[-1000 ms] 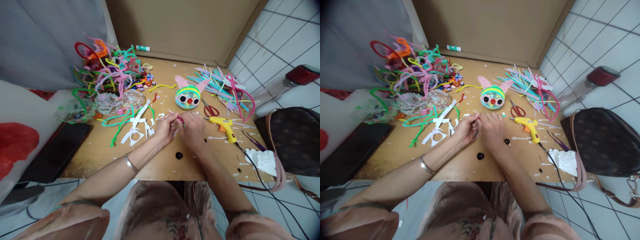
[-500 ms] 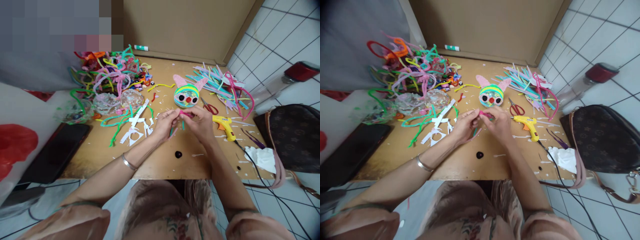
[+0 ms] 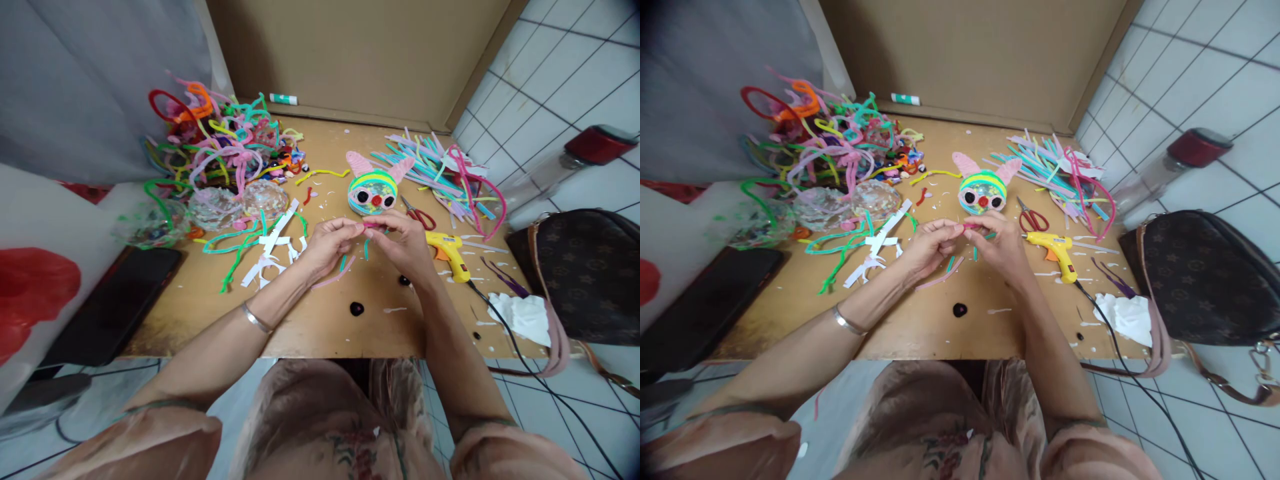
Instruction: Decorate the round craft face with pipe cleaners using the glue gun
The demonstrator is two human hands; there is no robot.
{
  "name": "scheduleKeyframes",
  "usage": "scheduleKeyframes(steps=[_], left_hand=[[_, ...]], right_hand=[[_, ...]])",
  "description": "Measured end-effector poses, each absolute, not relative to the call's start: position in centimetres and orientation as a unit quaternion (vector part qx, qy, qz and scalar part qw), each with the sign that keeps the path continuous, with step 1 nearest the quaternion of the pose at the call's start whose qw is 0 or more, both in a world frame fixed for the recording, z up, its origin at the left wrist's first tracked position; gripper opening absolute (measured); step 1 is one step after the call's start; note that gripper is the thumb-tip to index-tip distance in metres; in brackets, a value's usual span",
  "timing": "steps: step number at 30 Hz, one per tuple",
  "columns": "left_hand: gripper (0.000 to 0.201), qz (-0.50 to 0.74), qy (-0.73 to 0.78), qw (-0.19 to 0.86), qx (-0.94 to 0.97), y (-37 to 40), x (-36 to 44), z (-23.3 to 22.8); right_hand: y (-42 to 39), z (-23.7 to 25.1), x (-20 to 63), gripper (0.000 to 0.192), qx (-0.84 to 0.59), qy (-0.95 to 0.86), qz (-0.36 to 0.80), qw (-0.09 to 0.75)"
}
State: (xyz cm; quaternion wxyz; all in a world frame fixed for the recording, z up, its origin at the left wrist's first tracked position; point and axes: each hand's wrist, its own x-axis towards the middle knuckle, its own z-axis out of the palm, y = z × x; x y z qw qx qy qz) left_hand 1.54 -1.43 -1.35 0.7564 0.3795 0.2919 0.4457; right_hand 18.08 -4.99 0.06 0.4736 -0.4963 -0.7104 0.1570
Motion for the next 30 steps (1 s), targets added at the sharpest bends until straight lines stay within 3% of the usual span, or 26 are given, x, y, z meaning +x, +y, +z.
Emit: scheduleKeyframes(steps=[8, 17, 30], left_hand=[[0.023, 0.445, 0.282, 0.773, 0.354, -1.4, 1.5, -1.2], [0.018, 0.528, 0.319, 0.743, 0.259, -2.0, 2.0, -0.7], [0.033, 0.487, 0.316, 0.789, 0.201, -3.0, 2.6, -1.6]], right_hand=[[-5.3, 0.6, 17.9, 0.015, -0.513, -0.68, 0.059, 0.521], [-6.0, -1.2, 14.0, 0.028, -0.538, -0.695, -0.163, 0.449], [-6.2, -1.9, 12.7, 0.02, -0.582, -0.679, -0.167, 0.414]])
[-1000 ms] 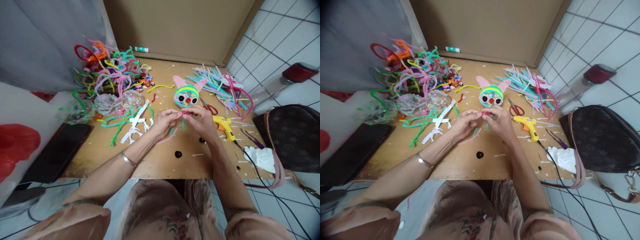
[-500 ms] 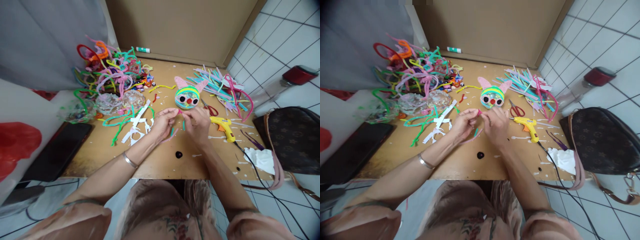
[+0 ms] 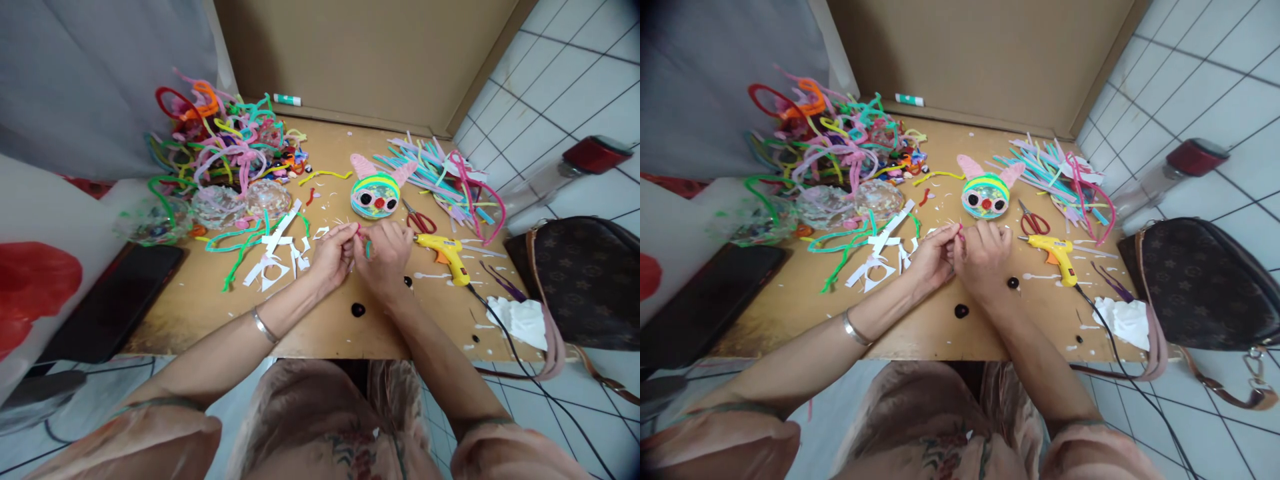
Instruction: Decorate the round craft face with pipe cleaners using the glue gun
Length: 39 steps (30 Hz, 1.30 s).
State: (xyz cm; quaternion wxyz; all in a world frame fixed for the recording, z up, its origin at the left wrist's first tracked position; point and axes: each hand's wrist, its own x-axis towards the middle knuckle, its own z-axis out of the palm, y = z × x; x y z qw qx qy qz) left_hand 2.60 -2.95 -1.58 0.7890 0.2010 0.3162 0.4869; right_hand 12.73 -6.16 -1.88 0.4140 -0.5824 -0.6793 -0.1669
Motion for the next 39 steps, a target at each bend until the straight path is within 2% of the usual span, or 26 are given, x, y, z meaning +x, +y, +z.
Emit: scheduleKeyframes(steps=[6, 14, 23, 27, 31, 36, 39], left_hand=[[0.033, 0.476, 0.31, 0.802, 0.186, -3.2, 2.7, -1.4], [0.034, 0.467, 0.289, 0.806, 0.22, -3.2, 2.6, -1.2], [0.035, 0.516, 0.306, 0.73, 0.329, -2.8, 2.4, -1.1], [0.03, 0.499, 0.305, 0.71, 0.39, -2.5, 2.2, -1.2], [0.035, 0.46, 0.28, 0.733, 0.417, -2.0, 1.8, -1.2], [0.035, 0.397, 0.284, 0.735, 0.471, -1.2, 0.9, -1.1], [0.03, 0.41, 0.281, 0.734, 0.462, -1.2, 0.7, -0.9]], right_hand=[[-6.3, -2.0, 12.7, 0.014, -0.587, -0.672, -0.167, 0.42], [-5.9, -1.9, 13.5, 0.017, -0.531, -0.693, -0.11, 0.475], [-5.4, -0.2, 15.9, 0.019, -0.485, -0.727, -0.061, 0.482], [-5.3, 0.0, 16.7, 0.015, -0.477, -0.736, -0.032, 0.48], [-5.3, 0.0, 17.3, 0.004, -0.487, -0.735, -0.023, 0.471], [-5.4, 0.0, 17.6, 0.035, -0.477, -0.737, 0.053, 0.476], [-5.4, 0.3, 17.8, 0.036, -0.482, -0.728, 0.075, 0.483]])
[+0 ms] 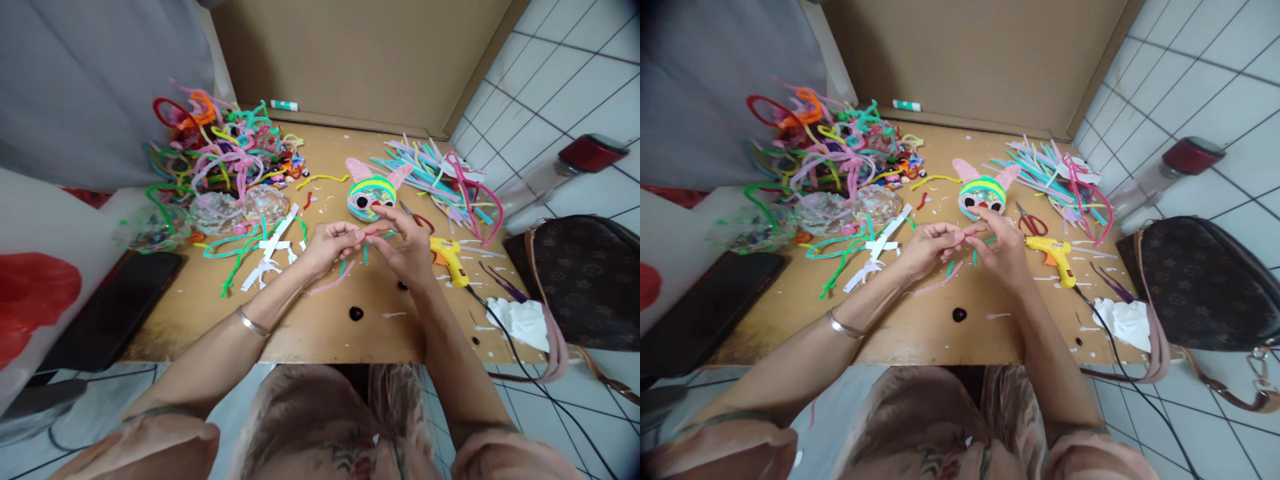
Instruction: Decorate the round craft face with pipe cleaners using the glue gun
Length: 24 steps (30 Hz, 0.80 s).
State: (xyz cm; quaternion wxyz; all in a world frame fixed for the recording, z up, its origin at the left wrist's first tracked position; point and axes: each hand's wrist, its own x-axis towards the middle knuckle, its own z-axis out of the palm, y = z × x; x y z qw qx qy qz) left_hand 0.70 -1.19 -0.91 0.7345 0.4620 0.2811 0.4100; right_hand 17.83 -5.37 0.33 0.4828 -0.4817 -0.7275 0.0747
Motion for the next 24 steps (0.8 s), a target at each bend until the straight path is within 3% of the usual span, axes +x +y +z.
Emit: scheduleKeyframes(steps=[4, 16, 24], left_hand=[[0.026, 0.429, 0.273, 0.754, 0.415, -1.3, 1.0, -0.8], [0.022, 0.509, 0.3, 0.753, 0.288, -2.3, 2.0, -1.1], [0.027, 0.492, 0.277, 0.793, 0.228, -2.8, 2.4, -1.6]], right_hand=[[-5.2, 0.8, 18.3, 0.011, -0.486, -0.73, 0.034, 0.479], [-5.7, -1.3, 14.6, 0.027, -0.516, -0.732, -0.105, 0.433], [-5.8, -1.3, 14.2, 0.011, -0.505, -0.725, -0.118, 0.452]])
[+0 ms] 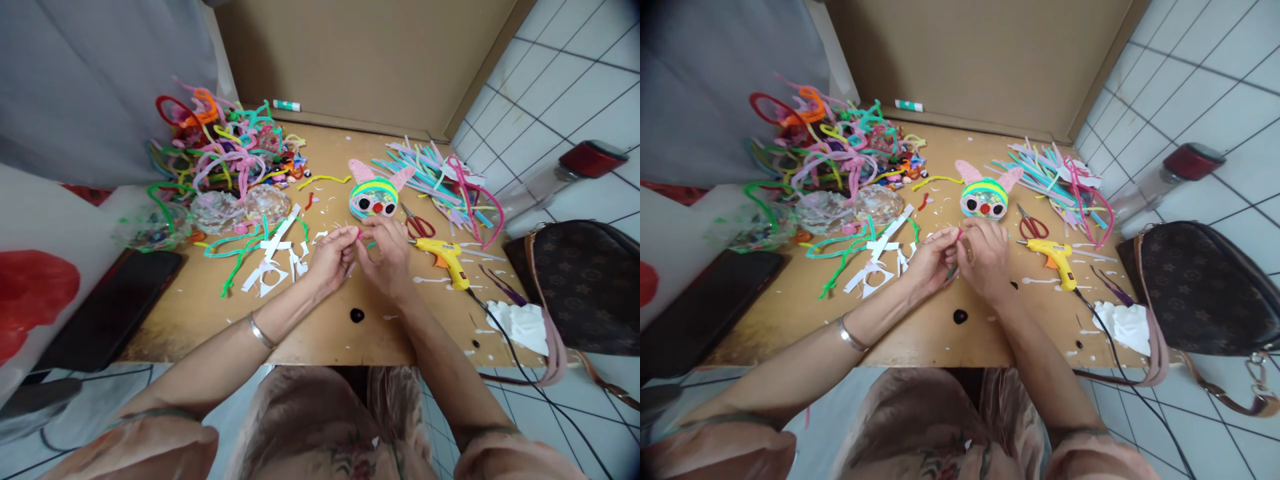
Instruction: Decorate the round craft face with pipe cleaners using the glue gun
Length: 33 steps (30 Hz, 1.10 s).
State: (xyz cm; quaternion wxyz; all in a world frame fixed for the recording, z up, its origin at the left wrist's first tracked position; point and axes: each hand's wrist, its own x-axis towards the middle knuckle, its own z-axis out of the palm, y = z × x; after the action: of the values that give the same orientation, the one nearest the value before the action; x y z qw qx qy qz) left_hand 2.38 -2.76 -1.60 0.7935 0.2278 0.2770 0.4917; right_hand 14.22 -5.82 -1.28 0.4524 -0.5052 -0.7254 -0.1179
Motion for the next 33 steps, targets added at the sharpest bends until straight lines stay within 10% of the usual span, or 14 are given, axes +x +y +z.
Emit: scheduleKeyframes(steps=[16, 24, 33], left_hand=[[0.023, 0.432, 0.268, 0.818, 0.271, -2.5, 2.1, -1.1], [0.027, 0.423, 0.254, 0.799, 0.344, -2.4, 1.8, -1.0], [0.023, 0.479, 0.271, 0.756, 0.354, -2.4, 1.9, -0.9]], right_hand=[[-5.4, 0.5, 17.3, 0.02, -0.48, -0.729, 0.061, 0.484], [-5.5, 0.8, 17.7, 0.058, -0.478, -0.692, 0.196, 0.505], [-5.3, 0.9, 18.3, 0.019, -0.469, -0.713, 0.133, 0.504]])
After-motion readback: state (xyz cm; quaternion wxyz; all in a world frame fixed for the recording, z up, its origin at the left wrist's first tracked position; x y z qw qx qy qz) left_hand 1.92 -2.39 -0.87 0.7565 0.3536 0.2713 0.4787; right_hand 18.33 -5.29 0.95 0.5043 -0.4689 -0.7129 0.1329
